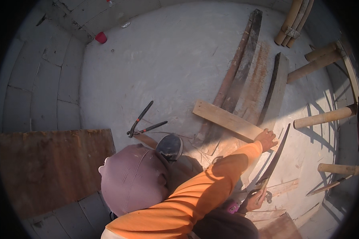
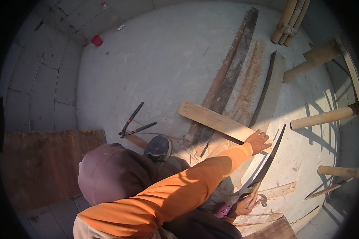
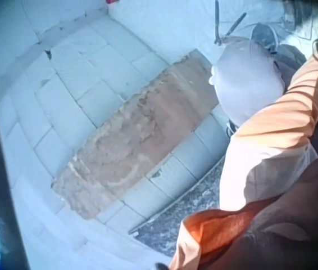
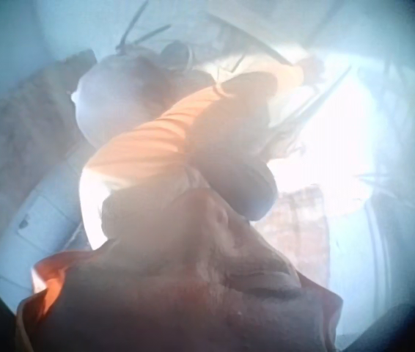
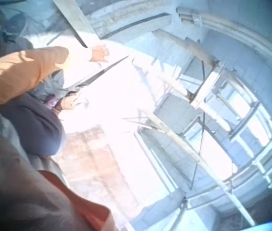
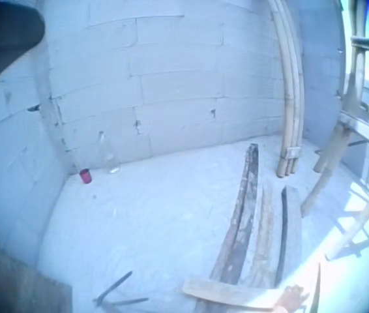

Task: The person measures a piece of wood with a tape measure and marks it with a pencil, then cuts the wood with a hand saw.

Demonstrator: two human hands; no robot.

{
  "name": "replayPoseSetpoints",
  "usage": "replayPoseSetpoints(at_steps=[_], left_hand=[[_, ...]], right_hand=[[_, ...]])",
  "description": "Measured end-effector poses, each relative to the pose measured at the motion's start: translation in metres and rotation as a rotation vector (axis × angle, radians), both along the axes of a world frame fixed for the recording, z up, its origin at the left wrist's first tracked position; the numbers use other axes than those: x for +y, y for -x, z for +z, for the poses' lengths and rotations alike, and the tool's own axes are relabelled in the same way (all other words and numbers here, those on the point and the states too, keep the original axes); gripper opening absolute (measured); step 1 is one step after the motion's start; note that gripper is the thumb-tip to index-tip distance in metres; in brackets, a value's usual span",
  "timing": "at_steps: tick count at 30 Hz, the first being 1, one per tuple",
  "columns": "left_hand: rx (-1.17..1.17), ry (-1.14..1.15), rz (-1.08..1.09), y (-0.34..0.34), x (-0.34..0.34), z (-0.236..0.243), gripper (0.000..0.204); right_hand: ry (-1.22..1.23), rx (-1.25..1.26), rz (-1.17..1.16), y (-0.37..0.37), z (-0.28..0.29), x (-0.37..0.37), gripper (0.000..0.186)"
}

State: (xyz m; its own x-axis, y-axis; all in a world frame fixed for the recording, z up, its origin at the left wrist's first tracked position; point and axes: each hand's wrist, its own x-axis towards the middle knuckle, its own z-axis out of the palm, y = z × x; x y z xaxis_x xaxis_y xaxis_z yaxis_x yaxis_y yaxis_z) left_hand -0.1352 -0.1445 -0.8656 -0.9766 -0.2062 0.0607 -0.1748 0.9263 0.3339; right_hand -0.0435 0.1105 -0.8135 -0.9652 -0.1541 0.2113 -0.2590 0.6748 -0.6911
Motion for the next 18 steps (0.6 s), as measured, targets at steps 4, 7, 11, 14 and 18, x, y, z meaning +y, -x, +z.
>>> replayPoseSetpoints(at_steps=[4,7,11,14,18], left_hand=[[-0.012,-0.006,0.007,0.002,-0.002,-0.002,0.039],[-0.049,-0.016,-0.001,0.003,-0.001,0.004,0.039],[-0.129,0.006,-0.034,0.011,0.007,0.022,0.039],[-0.182,0.070,-0.056,0.007,0.004,0.023,0.039],[-0.166,0.073,-0.074,0.008,0.004,0.020,0.039]], right_hand=[[0.025,-0.036,-0.060,-0.009,0.009,-0.012,0.041],[0.022,-0.027,-0.046,-0.008,0.004,-0.010,0.040],[-0.019,0.036,-0.060,-0.002,-0.005,0.000,0.041],[0.047,-0.017,-0.078,-0.009,-0.007,-0.010,0.040],[0.029,0.037,-0.079,-0.007,-0.018,-0.002,0.038]])
